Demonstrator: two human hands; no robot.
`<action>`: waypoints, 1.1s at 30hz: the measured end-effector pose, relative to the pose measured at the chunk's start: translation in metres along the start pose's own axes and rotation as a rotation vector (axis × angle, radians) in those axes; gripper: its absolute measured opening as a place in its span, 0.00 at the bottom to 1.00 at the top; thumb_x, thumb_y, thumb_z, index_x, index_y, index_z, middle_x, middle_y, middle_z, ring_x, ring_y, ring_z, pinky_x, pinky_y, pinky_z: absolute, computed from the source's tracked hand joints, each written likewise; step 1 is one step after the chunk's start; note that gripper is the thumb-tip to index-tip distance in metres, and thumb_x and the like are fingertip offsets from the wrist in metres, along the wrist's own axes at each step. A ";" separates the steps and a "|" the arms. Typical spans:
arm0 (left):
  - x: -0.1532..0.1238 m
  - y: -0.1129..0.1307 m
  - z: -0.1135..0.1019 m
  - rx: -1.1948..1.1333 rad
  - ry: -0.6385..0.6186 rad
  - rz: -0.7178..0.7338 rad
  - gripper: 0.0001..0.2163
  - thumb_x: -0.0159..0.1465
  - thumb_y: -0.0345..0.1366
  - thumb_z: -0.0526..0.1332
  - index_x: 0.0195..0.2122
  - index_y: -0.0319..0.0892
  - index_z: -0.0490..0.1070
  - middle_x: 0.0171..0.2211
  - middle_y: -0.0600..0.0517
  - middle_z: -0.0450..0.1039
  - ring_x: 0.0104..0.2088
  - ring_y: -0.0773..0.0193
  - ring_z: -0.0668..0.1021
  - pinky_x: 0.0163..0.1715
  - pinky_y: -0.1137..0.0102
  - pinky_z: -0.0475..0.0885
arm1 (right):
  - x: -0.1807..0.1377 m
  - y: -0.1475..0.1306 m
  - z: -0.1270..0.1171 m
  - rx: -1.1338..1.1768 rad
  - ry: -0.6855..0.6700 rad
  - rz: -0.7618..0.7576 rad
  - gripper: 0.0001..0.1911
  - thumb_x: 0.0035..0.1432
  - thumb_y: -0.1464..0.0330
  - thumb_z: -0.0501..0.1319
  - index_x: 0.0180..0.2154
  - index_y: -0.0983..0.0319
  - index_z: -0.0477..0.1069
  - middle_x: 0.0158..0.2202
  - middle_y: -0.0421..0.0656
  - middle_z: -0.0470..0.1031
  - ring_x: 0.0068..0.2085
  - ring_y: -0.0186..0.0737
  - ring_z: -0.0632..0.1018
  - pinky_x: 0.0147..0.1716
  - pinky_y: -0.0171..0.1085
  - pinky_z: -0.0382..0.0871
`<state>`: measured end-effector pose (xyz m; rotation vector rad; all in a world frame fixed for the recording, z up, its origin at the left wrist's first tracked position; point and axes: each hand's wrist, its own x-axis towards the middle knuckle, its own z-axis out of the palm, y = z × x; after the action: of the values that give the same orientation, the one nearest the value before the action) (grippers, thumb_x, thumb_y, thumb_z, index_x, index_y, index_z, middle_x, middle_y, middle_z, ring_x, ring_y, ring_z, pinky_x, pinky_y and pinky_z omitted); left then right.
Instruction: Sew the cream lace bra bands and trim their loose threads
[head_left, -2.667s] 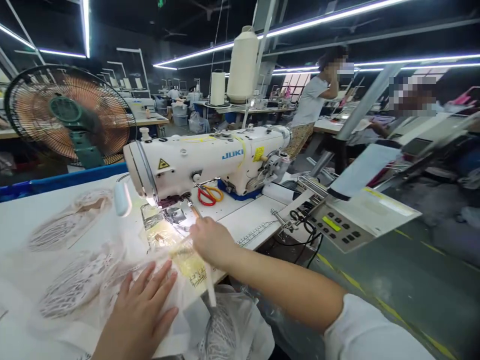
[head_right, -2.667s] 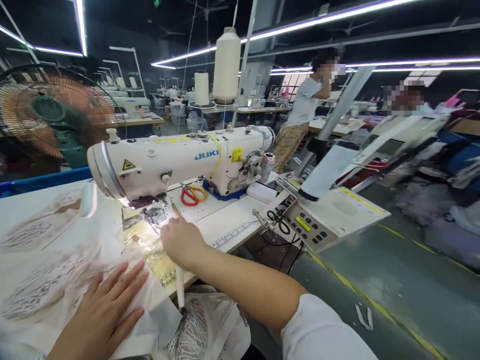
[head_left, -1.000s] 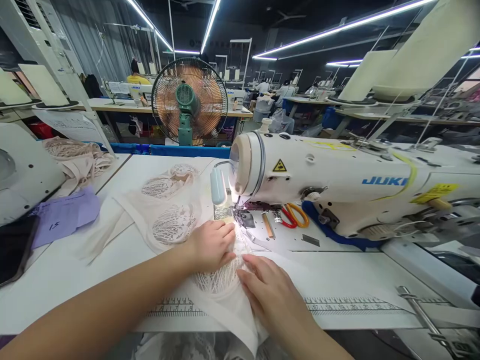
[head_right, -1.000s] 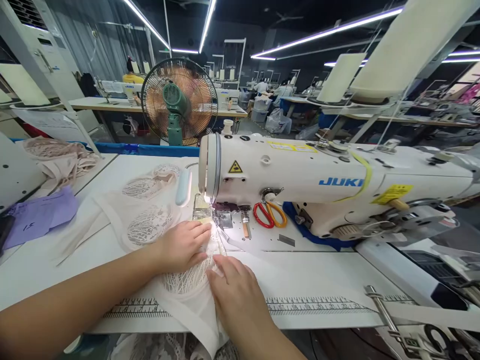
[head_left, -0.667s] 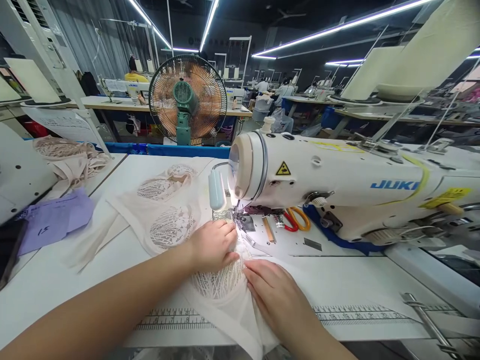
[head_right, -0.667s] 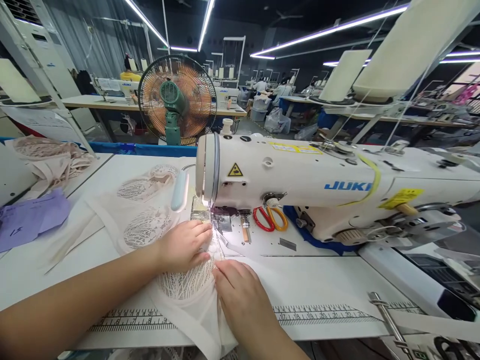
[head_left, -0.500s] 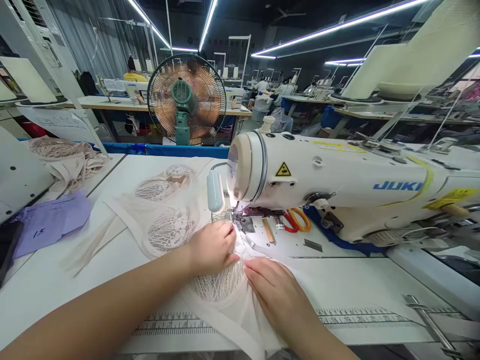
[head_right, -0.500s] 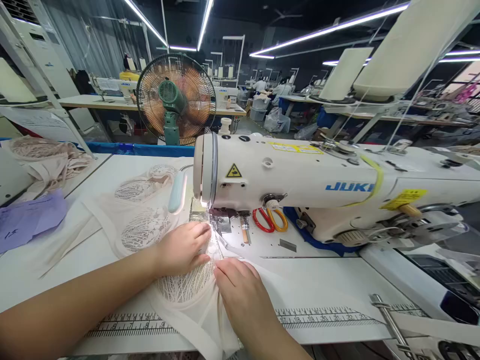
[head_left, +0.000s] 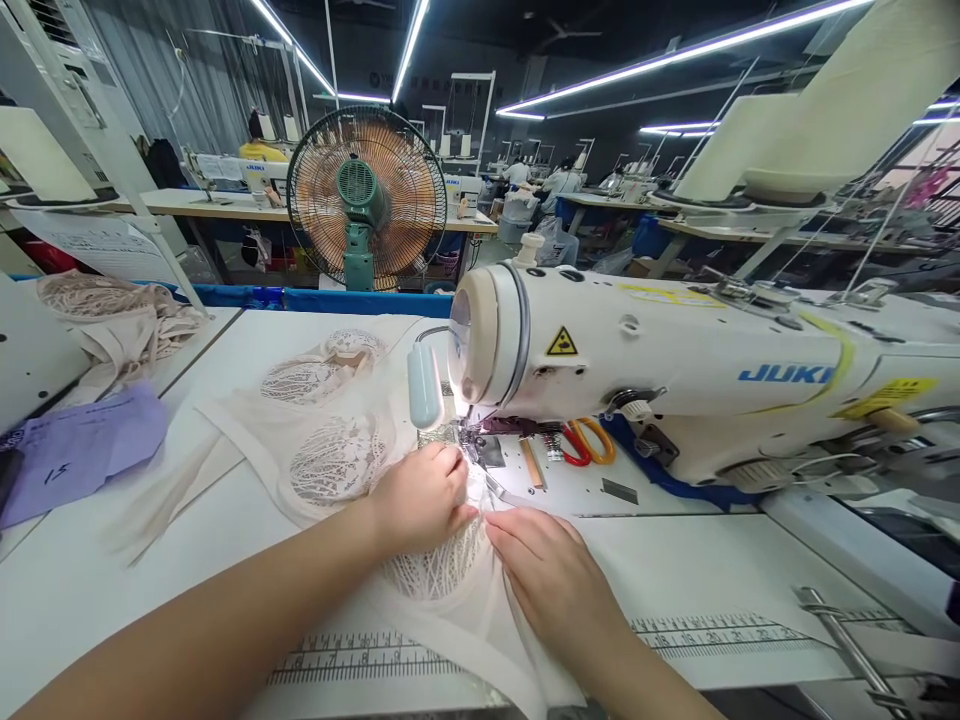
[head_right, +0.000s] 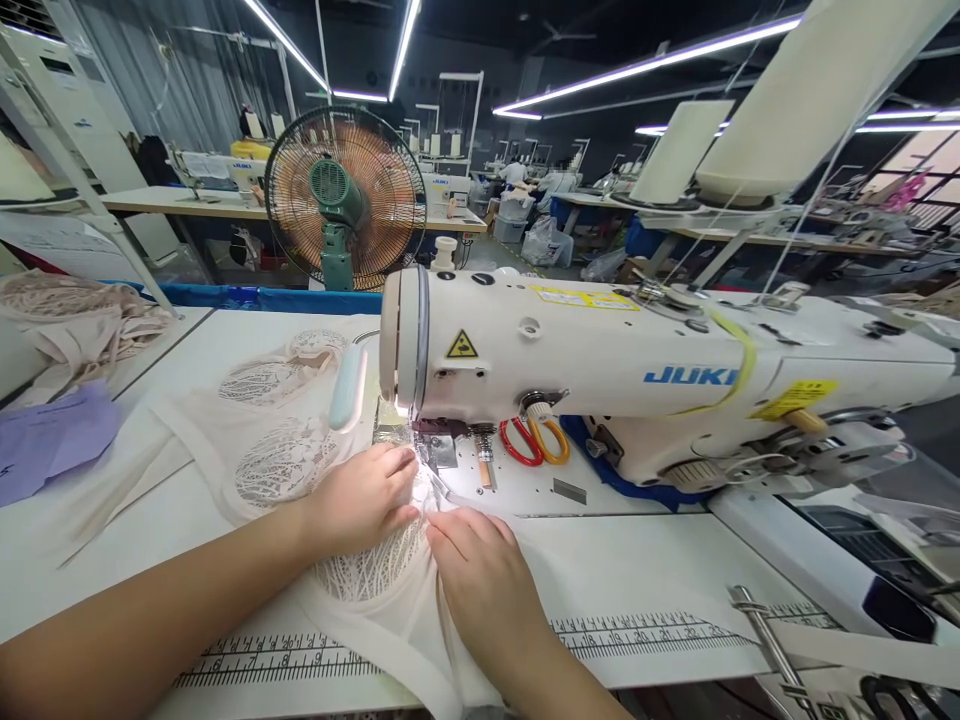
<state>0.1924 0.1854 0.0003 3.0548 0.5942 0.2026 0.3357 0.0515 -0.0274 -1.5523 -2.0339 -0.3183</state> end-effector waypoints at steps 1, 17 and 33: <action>0.000 0.000 0.000 0.001 0.003 0.004 0.20 0.63 0.44 0.54 0.48 0.32 0.68 0.47 0.38 0.70 0.46 0.49 0.72 0.44 0.60 0.70 | 0.000 0.000 0.000 0.002 0.006 -0.001 0.16 0.58 0.79 0.48 0.39 0.62 0.71 0.38 0.42 0.79 0.40 0.42 0.74 0.40 0.39 0.62; 0.002 -0.005 0.006 -0.005 0.025 -0.010 0.21 0.64 0.44 0.53 0.49 0.31 0.68 0.49 0.37 0.70 0.49 0.47 0.71 0.45 0.59 0.70 | -0.003 0.002 0.000 0.024 0.049 -0.031 0.15 0.58 0.79 0.51 0.42 0.62 0.70 0.40 0.44 0.78 0.41 0.42 0.75 0.39 0.41 0.70; -0.085 0.001 -0.011 -0.016 -0.262 -0.214 0.38 0.52 0.55 0.62 0.63 0.52 0.53 0.66 0.40 0.45 0.64 0.38 0.49 0.55 0.36 0.47 | -0.001 -0.003 -0.009 0.189 -0.014 -0.033 0.09 0.58 0.75 0.55 0.39 0.63 0.71 0.38 0.46 0.77 0.41 0.42 0.75 0.40 0.43 0.72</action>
<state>0.1129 0.1523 0.0005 2.9024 0.8830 -0.1924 0.3357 0.0449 -0.0204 -1.4110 -2.0379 -0.1228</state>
